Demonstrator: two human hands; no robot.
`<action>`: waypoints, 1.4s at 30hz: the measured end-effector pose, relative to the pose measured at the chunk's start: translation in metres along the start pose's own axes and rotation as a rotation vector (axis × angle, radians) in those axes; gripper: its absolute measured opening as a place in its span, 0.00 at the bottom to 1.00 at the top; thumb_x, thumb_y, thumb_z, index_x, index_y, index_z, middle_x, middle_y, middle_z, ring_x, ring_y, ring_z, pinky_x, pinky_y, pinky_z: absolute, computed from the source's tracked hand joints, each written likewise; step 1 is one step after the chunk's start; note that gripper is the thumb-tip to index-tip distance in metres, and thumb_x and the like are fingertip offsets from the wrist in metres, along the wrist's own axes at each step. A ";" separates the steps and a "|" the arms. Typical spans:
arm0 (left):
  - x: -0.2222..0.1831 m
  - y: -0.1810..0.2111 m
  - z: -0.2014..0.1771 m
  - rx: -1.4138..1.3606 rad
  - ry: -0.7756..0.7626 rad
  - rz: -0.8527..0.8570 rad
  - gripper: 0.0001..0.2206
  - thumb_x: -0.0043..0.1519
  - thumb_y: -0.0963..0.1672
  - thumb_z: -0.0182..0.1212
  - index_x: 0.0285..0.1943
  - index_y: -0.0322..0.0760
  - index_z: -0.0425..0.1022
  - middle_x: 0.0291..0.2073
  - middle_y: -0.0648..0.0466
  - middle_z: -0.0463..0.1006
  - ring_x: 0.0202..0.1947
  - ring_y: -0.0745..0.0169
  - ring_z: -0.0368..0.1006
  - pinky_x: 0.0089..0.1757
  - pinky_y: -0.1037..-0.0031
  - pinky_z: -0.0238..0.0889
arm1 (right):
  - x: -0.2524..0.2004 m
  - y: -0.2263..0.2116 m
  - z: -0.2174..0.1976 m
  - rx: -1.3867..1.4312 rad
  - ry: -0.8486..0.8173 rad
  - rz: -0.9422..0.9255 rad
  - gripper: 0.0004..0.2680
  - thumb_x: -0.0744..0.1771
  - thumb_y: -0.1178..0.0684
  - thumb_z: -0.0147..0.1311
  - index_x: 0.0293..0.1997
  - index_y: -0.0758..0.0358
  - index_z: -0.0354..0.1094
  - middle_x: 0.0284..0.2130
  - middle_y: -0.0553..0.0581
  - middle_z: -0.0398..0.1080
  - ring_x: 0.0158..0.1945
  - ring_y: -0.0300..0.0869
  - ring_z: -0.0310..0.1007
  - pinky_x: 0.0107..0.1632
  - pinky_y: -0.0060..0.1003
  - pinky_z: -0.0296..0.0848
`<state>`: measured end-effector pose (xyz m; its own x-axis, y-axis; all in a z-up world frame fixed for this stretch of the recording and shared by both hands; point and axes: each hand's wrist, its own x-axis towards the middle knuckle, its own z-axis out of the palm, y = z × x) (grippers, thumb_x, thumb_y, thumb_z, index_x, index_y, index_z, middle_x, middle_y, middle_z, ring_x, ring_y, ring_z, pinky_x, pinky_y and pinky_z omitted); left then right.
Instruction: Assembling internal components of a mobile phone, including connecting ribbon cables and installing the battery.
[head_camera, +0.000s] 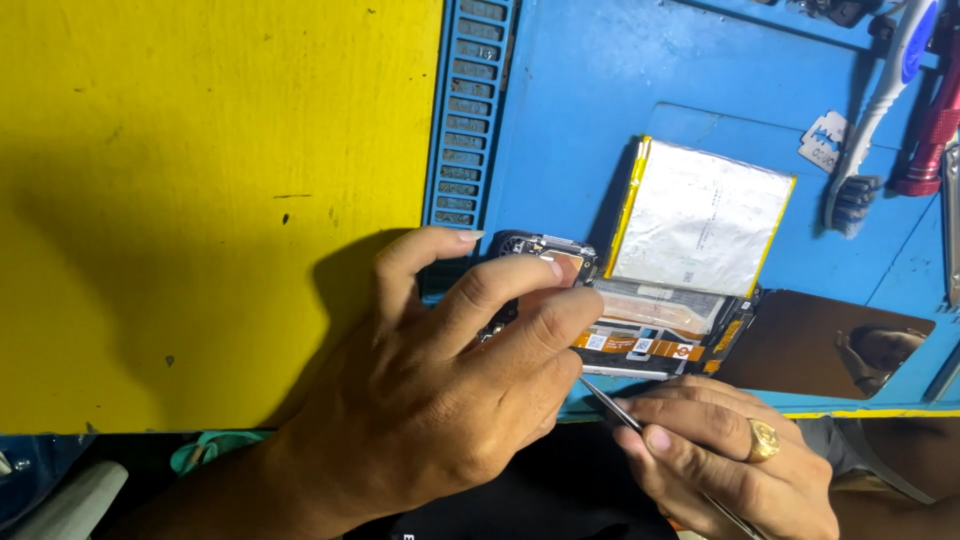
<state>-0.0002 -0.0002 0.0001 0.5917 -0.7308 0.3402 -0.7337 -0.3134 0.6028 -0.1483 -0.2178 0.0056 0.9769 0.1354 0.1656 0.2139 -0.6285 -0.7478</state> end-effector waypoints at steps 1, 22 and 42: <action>0.000 0.000 0.000 0.000 -0.001 0.000 0.03 0.69 0.40 0.65 0.41 0.38 0.80 0.52 0.62 0.78 0.55 0.62 0.74 0.54 0.57 0.57 | 0.001 -0.001 -0.001 0.000 0.000 0.000 0.12 0.63 0.62 0.65 0.49 0.61 0.68 0.34 0.59 0.78 0.31 0.44 0.82 0.40 0.36 0.87; 0.001 -0.001 -0.002 -0.016 -0.008 0.029 0.07 0.68 0.39 0.66 0.35 0.40 0.78 0.51 0.61 0.79 0.54 0.59 0.73 0.53 0.56 0.57 | 0.017 -0.015 0.000 0.010 0.042 0.114 0.09 0.60 0.63 0.64 0.37 0.66 0.66 0.28 0.61 0.78 0.29 0.42 0.85 0.38 0.34 0.88; 0.003 0.000 -0.004 0.017 -0.033 0.045 0.08 0.68 0.40 0.67 0.34 0.42 0.78 0.51 0.62 0.78 0.55 0.59 0.72 0.53 0.56 0.57 | 0.014 -0.009 -0.002 -0.006 0.007 0.038 0.09 0.60 0.64 0.66 0.38 0.68 0.68 0.28 0.62 0.76 0.29 0.43 0.83 0.37 0.34 0.88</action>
<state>0.0025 -0.0001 0.0037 0.5464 -0.7643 0.3424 -0.7653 -0.2897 0.5747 -0.1369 -0.2121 0.0162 0.9843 0.1059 0.1414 0.1763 -0.6376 -0.7499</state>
